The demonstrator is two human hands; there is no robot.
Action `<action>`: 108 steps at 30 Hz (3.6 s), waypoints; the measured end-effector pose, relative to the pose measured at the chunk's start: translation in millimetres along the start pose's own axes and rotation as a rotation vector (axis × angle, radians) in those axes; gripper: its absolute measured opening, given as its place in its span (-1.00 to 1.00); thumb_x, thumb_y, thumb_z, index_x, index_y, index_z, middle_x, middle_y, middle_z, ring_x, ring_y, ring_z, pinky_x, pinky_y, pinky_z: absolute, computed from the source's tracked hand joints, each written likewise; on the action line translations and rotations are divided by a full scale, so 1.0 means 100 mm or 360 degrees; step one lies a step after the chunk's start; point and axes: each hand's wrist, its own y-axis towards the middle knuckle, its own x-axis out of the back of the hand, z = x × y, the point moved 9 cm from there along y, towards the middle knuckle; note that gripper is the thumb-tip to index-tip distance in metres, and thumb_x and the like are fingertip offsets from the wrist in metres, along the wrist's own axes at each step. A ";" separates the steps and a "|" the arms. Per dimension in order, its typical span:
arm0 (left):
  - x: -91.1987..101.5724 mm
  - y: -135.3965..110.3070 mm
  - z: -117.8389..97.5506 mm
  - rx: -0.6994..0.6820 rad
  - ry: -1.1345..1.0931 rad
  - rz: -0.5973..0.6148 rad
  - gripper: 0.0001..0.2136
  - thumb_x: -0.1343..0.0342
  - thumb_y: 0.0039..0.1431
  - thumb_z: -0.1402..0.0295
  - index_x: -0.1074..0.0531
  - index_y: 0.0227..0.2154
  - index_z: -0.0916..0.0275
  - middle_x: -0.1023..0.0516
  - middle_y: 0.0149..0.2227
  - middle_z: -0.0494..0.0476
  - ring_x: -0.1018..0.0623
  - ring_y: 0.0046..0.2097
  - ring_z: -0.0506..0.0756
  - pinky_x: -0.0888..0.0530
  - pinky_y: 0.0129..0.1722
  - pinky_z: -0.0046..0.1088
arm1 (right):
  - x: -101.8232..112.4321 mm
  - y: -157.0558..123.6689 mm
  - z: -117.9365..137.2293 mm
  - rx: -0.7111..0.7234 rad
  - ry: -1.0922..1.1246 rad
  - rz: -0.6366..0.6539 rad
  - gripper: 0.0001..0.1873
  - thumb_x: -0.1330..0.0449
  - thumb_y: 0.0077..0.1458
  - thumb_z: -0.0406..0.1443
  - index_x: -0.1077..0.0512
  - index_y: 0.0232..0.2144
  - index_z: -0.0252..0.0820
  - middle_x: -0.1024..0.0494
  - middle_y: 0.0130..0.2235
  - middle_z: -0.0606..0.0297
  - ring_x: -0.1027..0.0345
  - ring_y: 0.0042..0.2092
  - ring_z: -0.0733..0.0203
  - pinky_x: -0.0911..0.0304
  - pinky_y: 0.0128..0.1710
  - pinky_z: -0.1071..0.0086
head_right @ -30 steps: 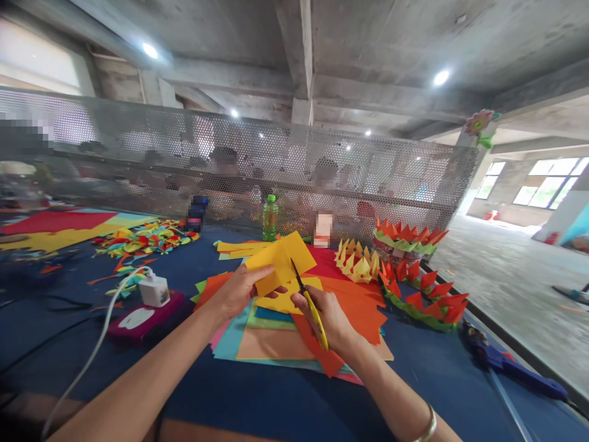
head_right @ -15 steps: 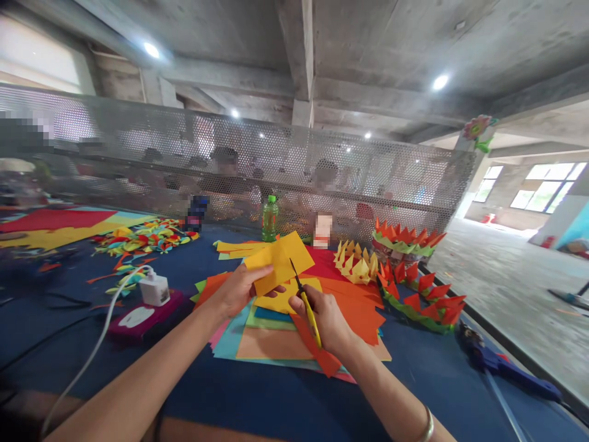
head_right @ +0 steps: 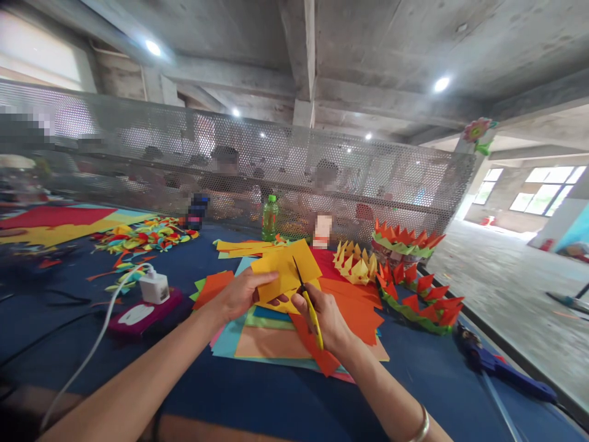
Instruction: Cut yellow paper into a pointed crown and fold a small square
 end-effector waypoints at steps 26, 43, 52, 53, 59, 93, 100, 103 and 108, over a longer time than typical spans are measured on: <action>-0.07 -0.01 0.02 0.0034 -0.0049 0.0063 -0.56 -0.26 0.06 0.25 -0.47 0.00 0.33 -0.63 -0.20 0.33 -0.64 -0.39 0.17 -0.55 -0.36 -0.33 | 0.02 0.00 0.04 0.0061 -0.0095 -0.0083 -0.49 0.08 0.22 0.16 -0.22 -0.42 -0.13 -0.21 -0.65 0.48 -0.08 -0.64 0.37 0.01 -0.62 0.48; -0.07 0.05 0.15 0.0008 -0.0088 0.0124 -0.61 -0.22 0.11 0.30 -0.46 0.00 0.31 -0.62 -0.16 0.35 -0.65 -0.27 0.25 -0.60 -0.29 -0.22 | 0.10 0.03 -0.02 0.0098 -0.0153 -0.0226 -0.47 0.03 0.21 0.14 -0.15 -0.55 -0.13 -0.17 -0.66 0.45 0.00 -0.59 0.38 0.12 -0.63 0.48; -0.03 0.04 0.11 0.0025 -0.0062 0.0073 -0.62 -0.22 0.10 0.30 -0.48 -0.03 0.34 -0.62 -0.17 0.35 -0.64 -0.31 0.21 -0.58 -0.37 -0.33 | 0.06 0.02 -0.04 0.0024 -0.0144 -0.0129 -0.51 0.02 0.21 0.13 -0.25 -0.42 -0.15 -0.24 -0.66 0.47 -0.10 -0.65 0.39 0.06 -0.65 0.49; -0.04 0.04 0.12 0.0030 -0.0064 0.0079 -0.62 -0.22 0.10 0.30 -0.49 -0.03 0.35 -0.62 -0.17 0.35 -0.64 -0.32 0.20 -0.58 -0.38 -0.34 | 0.06 0.02 -0.04 0.0016 -0.0131 -0.0118 -0.52 0.02 0.21 0.13 -0.25 -0.41 -0.15 -0.25 -0.66 0.47 -0.12 -0.65 0.38 0.04 -0.65 0.49; -0.16 0.00 0.17 0.0094 -0.0060 0.0162 -0.58 -0.27 0.04 0.29 -0.49 -0.02 0.34 -0.64 -0.24 0.30 -0.64 -0.37 0.19 -0.55 -0.40 -0.35 | 0.10 0.01 0.01 0.0029 -0.0101 -0.0115 -0.50 0.06 0.21 0.16 -0.15 -0.48 -0.10 -0.23 -0.69 0.49 -0.17 -0.66 0.35 -0.07 -0.65 0.49; 0.32 0.04 0.06 0.0132 0.0019 -0.0366 -0.76 -0.12 0.12 0.45 -0.50 -0.17 0.48 -0.63 -0.27 0.43 -0.65 -0.38 0.18 -0.54 -0.43 -0.42 | 0.93 0.14 -0.62 -0.0552 -0.1288 -0.0456 -0.69 -0.14 0.15 -0.13 -0.38 -0.11 -0.17 -0.57 -0.38 0.21 -0.46 -0.31 0.09 -0.15 -0.40 0.40; 0.39 0.05 0.04 0.0115 0.0036 -0.0416 -0.71 -0.08 0.17 0.46 -0.45 -0.06 0.48 -0.64 -0.26 0.40 -0.65 -0.38 0.16 -0.55 -0.40 -0.41 | 1.03 0.09 -0.76 -0.0659 -0.1647 -0.0390 -0.75 -0.08 0.19 -0.30 -0.49 -0.19 -0.33 -0.49 -0.07 -0.18 -0.35 0.03 -0.22 -0.18 -0.14 0.17; 0.37 0.05 0.04 0.0129 0.0031 -0.0428 -0.70 -0.11 0.16 0.45 -0.45 -0.06 0.48 -0.64 -0.29 0.39 -0.64 -0.41 0.15 -0.54 -0.42 -0.43 | 0.82 0.25 -0.60 -0.0425 -0.1619 -0.0298 -0.69 0.02 0.27 -0.30 -0.47 -0.07 -0.19 -0.45 0.03 0.00 -0.27 0.11 -0.07 -0.12 0.00 0.22; 0.39 0.05 0.04 0.0138 0.0027 -0.0454 -0.73 -0.07 0.18 0.48 -0.45 -0.07 0.48 -0.64 -0.32 0.37 -0.64 -0.43 0.13 -0.53 -0.44 -0.46 | 0.49 0.68 -0.71 -0.0253 -0.1522 -0.0014 -0.71 -0.13 0.20 -0.32 -0.45 -0.02 -0.17 -0.46 0.06 0.09 -0.27 0.12 0.05 -0.13 0.02 0.34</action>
